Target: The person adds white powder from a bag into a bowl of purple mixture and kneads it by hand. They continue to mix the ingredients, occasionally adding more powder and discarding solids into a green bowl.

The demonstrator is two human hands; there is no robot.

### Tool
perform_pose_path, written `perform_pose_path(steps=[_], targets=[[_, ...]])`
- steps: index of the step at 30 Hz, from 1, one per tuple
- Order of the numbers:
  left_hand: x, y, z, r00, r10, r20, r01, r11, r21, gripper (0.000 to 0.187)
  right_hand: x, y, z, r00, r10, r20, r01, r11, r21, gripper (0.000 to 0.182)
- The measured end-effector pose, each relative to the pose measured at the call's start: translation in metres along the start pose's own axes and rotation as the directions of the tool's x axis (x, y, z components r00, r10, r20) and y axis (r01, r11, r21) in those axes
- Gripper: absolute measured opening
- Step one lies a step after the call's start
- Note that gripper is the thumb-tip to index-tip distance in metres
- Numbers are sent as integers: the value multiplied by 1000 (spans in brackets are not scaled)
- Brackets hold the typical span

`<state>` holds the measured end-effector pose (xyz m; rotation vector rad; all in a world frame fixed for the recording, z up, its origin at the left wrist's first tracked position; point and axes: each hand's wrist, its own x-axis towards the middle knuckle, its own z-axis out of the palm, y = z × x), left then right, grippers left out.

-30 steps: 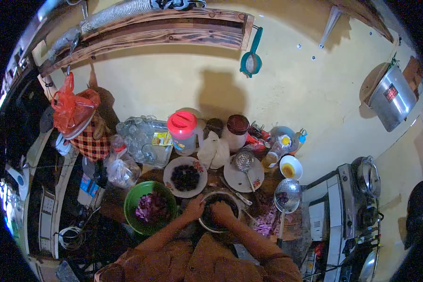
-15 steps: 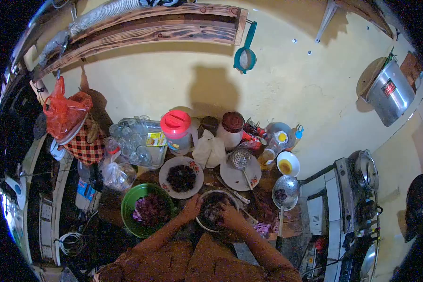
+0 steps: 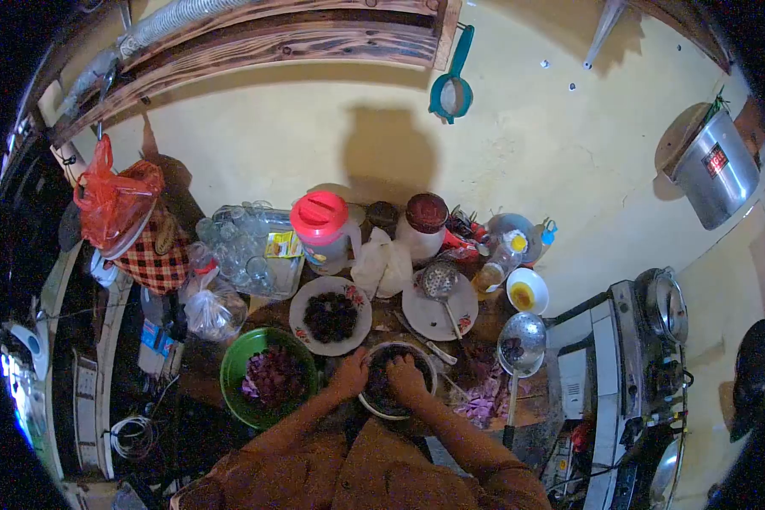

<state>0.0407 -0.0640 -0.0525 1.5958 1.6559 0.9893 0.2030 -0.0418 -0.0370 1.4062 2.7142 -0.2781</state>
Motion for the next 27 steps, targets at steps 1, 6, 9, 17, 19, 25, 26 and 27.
perform_pose_path(steps=[1, 6, 9, 17, 19, 25, 26, 27], targets=[[1, 0, -1, 1000, 1, 16, -1, 1000, -19, 18, 1, -4, -4, 1000, 0, -2, 0, 1000, -1, 37], [-3, 10, -7, 993, -74, 95, 75, 997, -16, 17, 24, -4, 0, 952, 145, 268, -166, 984, 58, 43], [-5, 16, -11, 993, -75, 96, 81, 995, -64, 18, 16, 12, 14, 976, 11, 217, -22, 999, 46, 53], [-11, 3, 2, 999, -39, -8, 38, 998, -49, 16, -37, -7, -57, 910, -24, 413, -77, 971, 225, 71], [-9, 4, 0, 996, -73, 42, 76, 995, -59, 17, -46, -15, -36, 900, 63, 431, -150, 974, 171, 73], [-10, 11, -5, 984, -145, 100, 149, 988, -34, 19, -22, -30, -6, 903, 117, 413, -167, 982, 87, 66], [-11, 14, -6, 986, -139, 97, 143, 989, -39, 19, -13, -32, -19, 862, 139, 488, -206, 975, 85, 66], [-11, 13, -4, 986, -132, 102, 137, 990, -39, 19, -5, -32, -32, 814, 161, 558, -245, 966, 79, 66]])
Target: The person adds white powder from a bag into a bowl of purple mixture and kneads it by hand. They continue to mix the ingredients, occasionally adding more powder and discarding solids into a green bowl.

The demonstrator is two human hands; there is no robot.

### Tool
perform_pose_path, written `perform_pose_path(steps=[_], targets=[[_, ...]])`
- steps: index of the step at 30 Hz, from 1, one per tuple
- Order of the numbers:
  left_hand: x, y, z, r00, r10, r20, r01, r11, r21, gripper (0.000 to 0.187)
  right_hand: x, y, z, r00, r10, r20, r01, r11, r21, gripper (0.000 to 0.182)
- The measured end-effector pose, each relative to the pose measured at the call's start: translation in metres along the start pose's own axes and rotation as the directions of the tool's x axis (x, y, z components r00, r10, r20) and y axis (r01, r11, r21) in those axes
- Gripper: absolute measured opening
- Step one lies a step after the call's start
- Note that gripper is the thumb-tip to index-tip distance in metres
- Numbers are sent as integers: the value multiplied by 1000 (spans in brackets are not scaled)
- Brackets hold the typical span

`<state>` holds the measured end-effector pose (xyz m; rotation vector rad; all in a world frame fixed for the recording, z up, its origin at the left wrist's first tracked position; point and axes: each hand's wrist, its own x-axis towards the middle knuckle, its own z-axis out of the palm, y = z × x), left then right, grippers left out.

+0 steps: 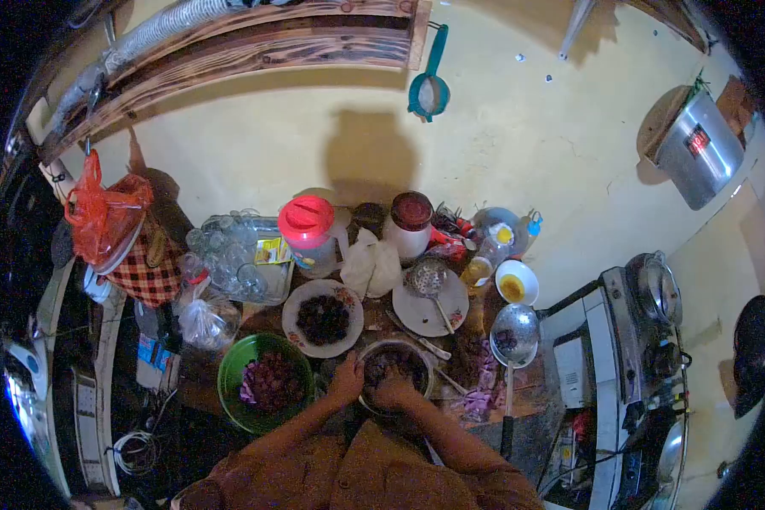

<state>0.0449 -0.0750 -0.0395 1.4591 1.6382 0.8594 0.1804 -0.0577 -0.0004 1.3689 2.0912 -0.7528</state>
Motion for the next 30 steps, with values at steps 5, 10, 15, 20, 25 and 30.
perform_pose_path(steps=[5, 10, 15, 20, 25, 30], targets=[[-10, -11, 18, 992, -120, -39, 120, 993, -8, 30, 34, 60, -31, 877, -416, 241, 400, 909, 117, 56], [-17, -13, 14, 1000, 23, 2, -22, 995, -98, 44, -34, 60, -51, 994, -89, -66, 111, 809, 577, 63], [-16, -16, 13, 999, 44, 2, -44, 999, -10, 47, 14, 36, 53, 766, 119, -632, 30, 975, 219, 91], [-14, -9, 8, 994, 106, 30, -105, 994, -32, 46, 11, 16, 28, 721, 294, -627, 57, 878, 476, 99], [-5, -33, 25, 984, 170, -55, -171, 985, -14, 41, 17, 21, 7, 811, 371, -452, -37, 804, 593, 89], [-4, -21, 12, 983, 167, -75, -165, 986, 26, 37, 29, 30, 8, 825, 217, -521, 158, 798, 582, 91]])
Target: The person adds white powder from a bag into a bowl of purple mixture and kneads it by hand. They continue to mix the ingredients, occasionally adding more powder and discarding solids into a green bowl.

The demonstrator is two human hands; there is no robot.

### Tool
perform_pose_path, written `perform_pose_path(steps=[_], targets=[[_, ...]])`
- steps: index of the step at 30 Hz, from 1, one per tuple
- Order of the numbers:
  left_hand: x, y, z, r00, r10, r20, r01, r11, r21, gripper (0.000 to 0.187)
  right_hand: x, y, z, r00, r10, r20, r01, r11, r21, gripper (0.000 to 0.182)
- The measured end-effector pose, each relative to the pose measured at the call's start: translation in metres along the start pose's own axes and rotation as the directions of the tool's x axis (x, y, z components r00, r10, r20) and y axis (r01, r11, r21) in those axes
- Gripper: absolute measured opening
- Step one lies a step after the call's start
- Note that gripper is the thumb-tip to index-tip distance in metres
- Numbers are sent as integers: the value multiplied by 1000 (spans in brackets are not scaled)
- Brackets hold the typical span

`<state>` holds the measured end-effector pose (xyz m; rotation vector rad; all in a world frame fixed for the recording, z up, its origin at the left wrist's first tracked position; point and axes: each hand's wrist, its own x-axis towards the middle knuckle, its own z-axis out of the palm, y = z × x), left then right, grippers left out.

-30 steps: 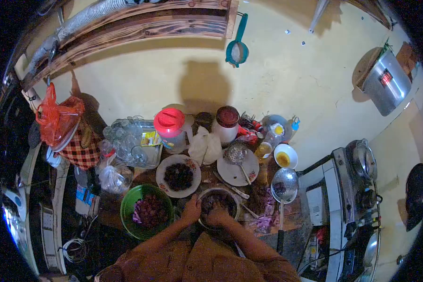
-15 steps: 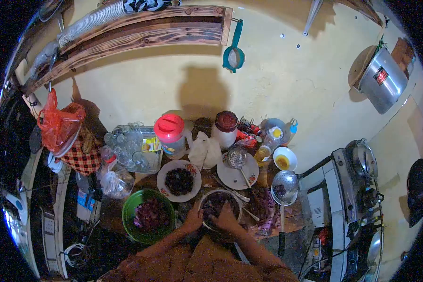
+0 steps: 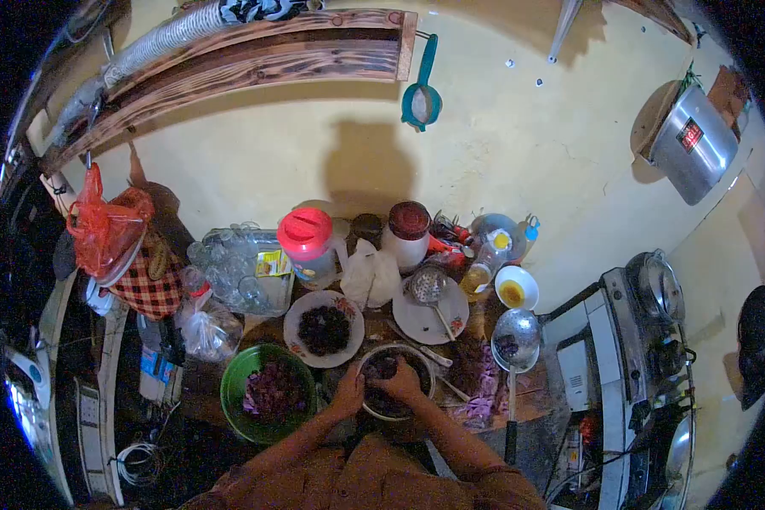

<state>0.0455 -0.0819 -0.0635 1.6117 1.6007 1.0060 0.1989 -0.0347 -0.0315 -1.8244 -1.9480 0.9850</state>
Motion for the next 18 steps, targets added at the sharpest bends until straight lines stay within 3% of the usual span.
perform_pose_path(steps=[2, 4, 5, 7, 8, 10, 13, 14, 16, 18], targets=[[-1, -1, 0, 999, -43, 2, 43, 999, -17, 35, -7, -9, -8, 999, -51, 5, 50, 999, 19, 81], [1, 4, -3, 997, -71, -6, 70, 994, -84, 34, -17, -12, -14, 945, -311, -106, 318, 946, 58, 70], [2, 6, -5, 996, -94, -13, 90, 984, -150, 34, -24, -13, -19, 947, -305, -106, 312, 948, 60, 70], [3, 5, -3, 996, -85, -29, 82, 991, -103, 34, -38, -24, -35, 941, -339, -5, 336, 934, -125, 62], [4, 4, -3, 996, -76, -48, 73, 996, -55, 34, -45, -30, -43, 941, -338, -4, 335, 934, -123, 62], [1, -15, 8, 996, -50, -78, 46, 998, -48, 34, -53, -37, -55, 891, -449, -61, 396, 838, -376, 54], [1, -5, 4, 996, -55, -77, 53, 998, -28, 34, -36, -19, -48, 854, -514, -78, 487, 844, -225, 57], [3, 7, -3, 995, -85, -52, 84, 996, -11, 34, -29, -13, -41, 855, -513, -79, 486, 845, -224, 57], [3, 9, -4, 996, -74, -50, 73, 997, -15, 33, -18, -15, -28, 954, -257, 156, 247, 966, 78, 64], [4, 6, -2, 997, -65, -52, 64, 998, -18, 32, -13, -21, -28, 958, -214, 191, 219, 976, -3, 66]])
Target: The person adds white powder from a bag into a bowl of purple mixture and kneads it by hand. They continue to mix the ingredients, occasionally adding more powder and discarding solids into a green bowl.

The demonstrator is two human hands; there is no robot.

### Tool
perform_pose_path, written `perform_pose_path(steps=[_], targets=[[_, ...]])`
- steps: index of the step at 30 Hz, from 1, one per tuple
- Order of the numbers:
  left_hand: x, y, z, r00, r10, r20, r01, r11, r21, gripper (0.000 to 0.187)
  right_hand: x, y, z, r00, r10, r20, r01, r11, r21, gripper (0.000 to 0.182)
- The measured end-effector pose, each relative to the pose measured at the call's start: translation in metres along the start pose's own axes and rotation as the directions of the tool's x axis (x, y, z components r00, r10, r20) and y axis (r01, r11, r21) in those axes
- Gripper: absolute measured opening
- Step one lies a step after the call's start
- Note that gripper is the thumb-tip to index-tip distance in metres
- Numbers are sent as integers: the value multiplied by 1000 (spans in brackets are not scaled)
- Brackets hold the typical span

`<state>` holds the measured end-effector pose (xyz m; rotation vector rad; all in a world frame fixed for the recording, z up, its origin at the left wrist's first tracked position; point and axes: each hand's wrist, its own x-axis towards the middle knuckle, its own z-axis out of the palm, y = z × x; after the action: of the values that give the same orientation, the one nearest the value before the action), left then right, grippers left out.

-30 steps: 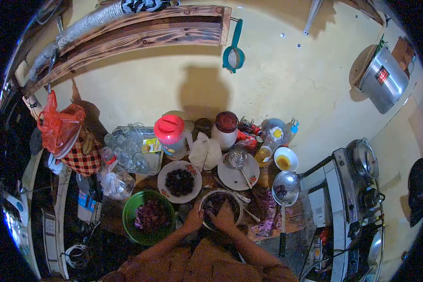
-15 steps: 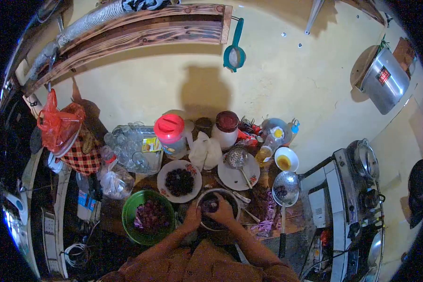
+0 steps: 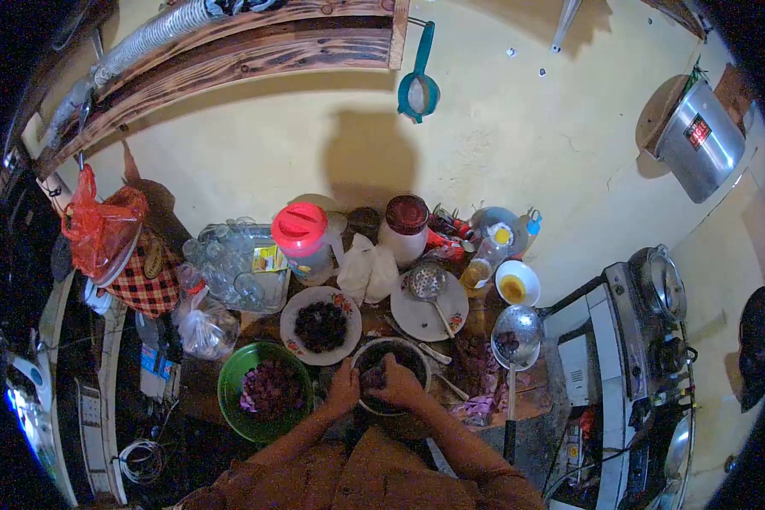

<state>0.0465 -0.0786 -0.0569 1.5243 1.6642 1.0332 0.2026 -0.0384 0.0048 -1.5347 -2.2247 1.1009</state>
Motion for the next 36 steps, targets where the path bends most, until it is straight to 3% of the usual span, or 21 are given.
perform_pose_path(steps=[2, 4, 8, 10, 11, 13, 14, 16, 20, 23, 25, 26, 27, 28, 29, 31, 33, 35, 36], targets=[[-1, -7, 6, 991, 88, -97, -86, 996, 32, 28, 8, 2, 0, 998, 46, 36, -43, 996, -75, 69], [-1, 7, -2, 998, 41, -50, -40, 999, 18, 27, 21, 18, 3, 974, -137, 179, 175, 959, -223, 67], [8, 11, -14, 999, -6, 48, 4, 1000, 26, 25, 24, 20, -11, 957, -164, 241, 189, 978, -86, 64], [9, 3, -11, 1000, 25, 12, -26, 1000, 13, 23, 11, 8, -17, 997, -71, -37, 63, 982, -179, 60], [8, -1, -9, 998, 64, -16, -64, 998, 4, 22, 4, 0, -19, 997, -70, -29, 63, 981, -181, 60], [6, 4, -10, 999, 51, 12, -51, 999, 10, 21, -5, -11, -21, 976, -146, -162, 114, 975, -193, 58], [6, 7, -11, 998, 46, 43, -47, 999, 19, 20, -7, -1, -14, 976, -145, -161, 113, 975, -193, 58], [7, 6, -8, 999, 49, 24, -49, 999, 13, 19, -15, 20, 2, 950, -312, 11, 309, 936, -171, 61], [7, 6, -5, 999, 42, 7, -42, 999, 10, 22, -14, 22, 17, 949, -307, -70, 261, 891, -371, 70], [7, -4, -3, 991, -46, 122, 42, 998, 41, 26, -6, 39, 48, 973, -183, -141, 146, 960, -237, 69], [8, -4, -1, 989, -77, 126, 73, 997, 40, 28, -8, 30, 52, 974, -202, -100, 94, 768, -633, 57], [8, -4, 0, 986, -106, 129, 102, 994, 40, 30, -7, 26, 52, 975, -199, -97, 94, 770, -631, 57], [7, -6, 2, 986, -108, 131, 103, 994, 42, 30, -2, 19, 47, 994, -99, -40, 55, 799, -599, 49], [6, -8, 4, 995, -43, 89, 39, 998, 49, 30, 2, 14, 45, 1000, -1, 23, 14, 823, -568, 41], [6, -10, 4, 999, 25, 47, -27, 998, 60, 31, 6, 14, 47, 1000, -2, 22, 14, 824, -566, 41], [9, -14, 6, 997, 74, 22, -76, 994, 81, 29, 17, 14, 49, 984, 176, 33, -131, 836, -533, 36], [9, -11, 3, 993, 121, -1, -120, 988, 99, 26, 20, 12, 44, 977, 207, 53, -150, 839, -523, 34], [12, 8, -8, 986, -89, 143, 85, 996, 32, 19, 21, 10, 39, 968, 240, 71, -171, 841, -514, 32], [11, 7, -7, 986, -85, 142, 81, 996, 31, 19, 22, 12, 38, 960, 264, 97, -194, 870, -453, 37]])
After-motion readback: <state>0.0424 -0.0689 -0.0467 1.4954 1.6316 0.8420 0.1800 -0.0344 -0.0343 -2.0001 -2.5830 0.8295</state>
